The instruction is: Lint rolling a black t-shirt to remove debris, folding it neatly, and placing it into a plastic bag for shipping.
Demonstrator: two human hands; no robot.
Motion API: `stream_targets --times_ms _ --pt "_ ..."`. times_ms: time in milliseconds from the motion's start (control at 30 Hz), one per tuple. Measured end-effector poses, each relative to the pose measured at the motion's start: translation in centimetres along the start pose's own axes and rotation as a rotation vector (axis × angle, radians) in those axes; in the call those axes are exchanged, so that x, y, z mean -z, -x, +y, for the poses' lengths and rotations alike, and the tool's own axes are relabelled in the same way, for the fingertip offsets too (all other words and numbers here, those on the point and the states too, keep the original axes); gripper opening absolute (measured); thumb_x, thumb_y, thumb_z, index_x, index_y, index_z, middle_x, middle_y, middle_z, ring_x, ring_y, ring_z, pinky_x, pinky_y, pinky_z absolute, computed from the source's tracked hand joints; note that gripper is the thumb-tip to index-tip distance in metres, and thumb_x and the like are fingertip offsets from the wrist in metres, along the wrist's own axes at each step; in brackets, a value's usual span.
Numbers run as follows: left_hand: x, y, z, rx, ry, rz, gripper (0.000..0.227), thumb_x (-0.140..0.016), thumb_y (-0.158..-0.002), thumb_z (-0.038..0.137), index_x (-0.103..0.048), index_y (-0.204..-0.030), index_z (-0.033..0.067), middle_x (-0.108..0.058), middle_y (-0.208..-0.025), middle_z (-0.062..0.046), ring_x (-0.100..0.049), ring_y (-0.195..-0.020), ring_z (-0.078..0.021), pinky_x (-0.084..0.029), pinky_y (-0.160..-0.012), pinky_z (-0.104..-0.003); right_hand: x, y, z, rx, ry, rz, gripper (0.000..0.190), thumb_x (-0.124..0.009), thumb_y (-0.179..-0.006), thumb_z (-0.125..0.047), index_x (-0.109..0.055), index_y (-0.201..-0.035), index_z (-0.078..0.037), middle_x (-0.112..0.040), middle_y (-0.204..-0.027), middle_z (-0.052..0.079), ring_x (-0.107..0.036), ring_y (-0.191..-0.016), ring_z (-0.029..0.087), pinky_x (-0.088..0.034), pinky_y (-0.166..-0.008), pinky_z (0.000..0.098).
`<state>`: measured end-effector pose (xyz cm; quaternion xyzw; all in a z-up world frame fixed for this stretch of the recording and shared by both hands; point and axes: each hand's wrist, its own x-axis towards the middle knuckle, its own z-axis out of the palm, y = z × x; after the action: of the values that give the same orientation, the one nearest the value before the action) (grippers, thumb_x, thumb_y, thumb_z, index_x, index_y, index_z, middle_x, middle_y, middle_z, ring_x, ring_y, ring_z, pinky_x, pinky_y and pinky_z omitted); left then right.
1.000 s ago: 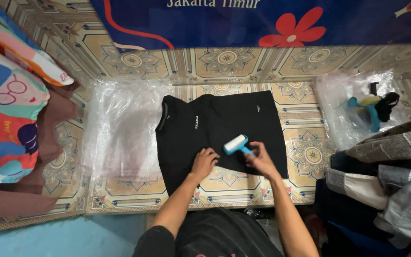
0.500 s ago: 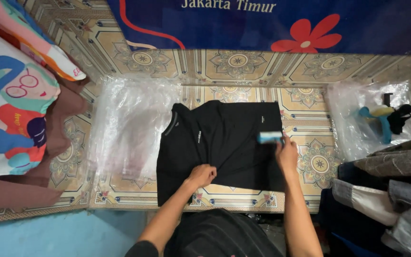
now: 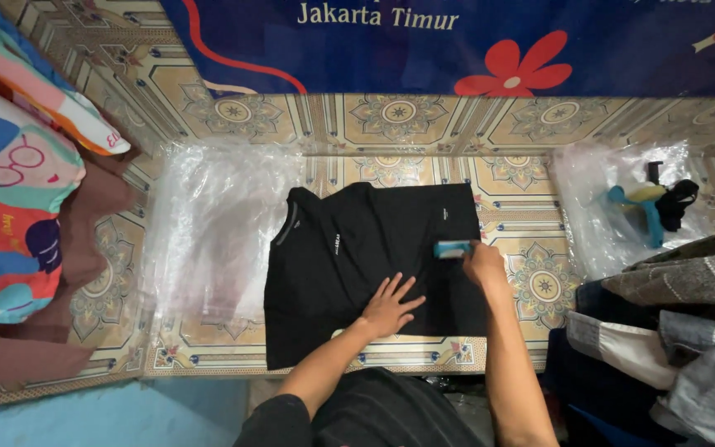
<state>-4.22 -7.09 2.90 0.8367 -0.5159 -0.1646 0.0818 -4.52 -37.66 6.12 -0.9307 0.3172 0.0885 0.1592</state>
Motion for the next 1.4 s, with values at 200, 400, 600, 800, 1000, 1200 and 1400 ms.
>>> stream_targets --times_ms 200,400,600,800,1000,1200,1400 --pt "1.2 -0.5 -1.2 -0.047 0.065 0.060 0.064 -0.062 -0.094 0.052 -0.045 -0.153 0.0333 -0.033 -0.164 -0.011 -0.030 -0.151 -0.0399 -0.028 -0.119 -0.056 1.0 -1.7 -4.5 0.097 -0.208 0.182 0.051 -0.058 -0.099 -0.022 -0.052 -0.149 -0.013 -0.070 -0.103 0.033 -0.069 -0.101 0.054 -0.056 -0.088 0.0610" --pt "5.5 -1.9 -4.4 0.291 0.055 0.107 0.080 -0.070 -0.090 0.046 -0.034 -0.159 0.0249 -0.016 -0.169 -0.017 -0.018 -0.154 -0.0434 -0.020 -0.121 -0.061 0.0 2.4 -4.9 0.247 -0.221 0.348 0.062 -0.062 -0.092 0.000 -0.041 -0.150 -0.006 -0.066 -0.100 0.034 -0.067 -0.098 0.057 -0.055 -0.086 0.0604" --pt "7.2 2.1 -5.0 0.463 0.276 -0.035 0.086 -0.053 -0.096 0.066 -0.018 -0.165 0.0293 0.004 -0.173 -0.010 0.008 -0.158 -0.0365 0.007 -0.122 -0.064 -3.3 5.8 -2.3 0.218 -0.227 0.507 0.060 -0.060 -0.090 -0.006 -0.047 -0.148 -0.012 -0.066 -0.093 0.024 -0.069 -0.091 0.048 -0.054 -0.084 0.0529" --pt "6.2 2.4 -4.6 0.498 0.212 -0.067 0.087 -0.056 -0.093 0.066 -0.019 -0.164 0.0313 0.006 -0.173 -0.007 0.011 -0.157 -0.0376 0.005 -0.123 -0.063 -1.0 8.6 0.2 0.060 -0.236 0.331 0.056 -0.058 -0.092 -0.014 -0.053 -0.148 -0.018 -0.063 -0.100 0.029 -0.067 -0.094 0.054 -0.055 -0.081 0.0600" --pt "5.1 1.3 -4.5 0.448 0.276 -0.071 0.098 -0.065 -0.086 0.063 -0.017 -0.165 0.0299 0.012 -0.172 -0.010 0.014 -0.157 -0.0367 0.006 -0.125 -0.059 1.4 3.5 -0.4 0.116 -0.032 0.103 0.048 -0.051 -0.093 -0.018 -0.060 -0.141 -0.019 -0.067 -0.098 0.028 -0.071 -0.097 0.052 -0.057 -0.081 0.0605" --pt "4.9 1.4 -4.8 0.437 0.253 -0.068 0.097 -0.064 -0.086 0.064 -0.018 -0.164 0.0306 0.011 -0.172 -0.009 0.014 -0.157 -0.0357 0.003 -0.125 -0.058 1.4 -2.0 -3.4 0.224 -0.206 0.172 0.051 -0.052 -0.099 -0.018 -0.052 -0.150 -0.013 -0.066 -0.105 0.036 -0.066 -0.105 0.056 -0.054 -0.088 0.0624" --pt "4.8 1.2 -5.4 0.428 0.294 -0.033 0.089 -0.065 -0.086 0.059 -0.027 -0.161 0.0301 0.005 -0.173 -0.008 0.009 -0.158 -0.0347 -0.002 -0.126 -0.058 0.9 -2.3 -3.8 0.178 0.075 -0.086 0.051 -0.059 -0.086 -0.019 -0.062 -0.137 -0.016 -0.073 -0.108 0.029 -0.072 -0.103 0.047 -0.059 -0.087 0.0567"
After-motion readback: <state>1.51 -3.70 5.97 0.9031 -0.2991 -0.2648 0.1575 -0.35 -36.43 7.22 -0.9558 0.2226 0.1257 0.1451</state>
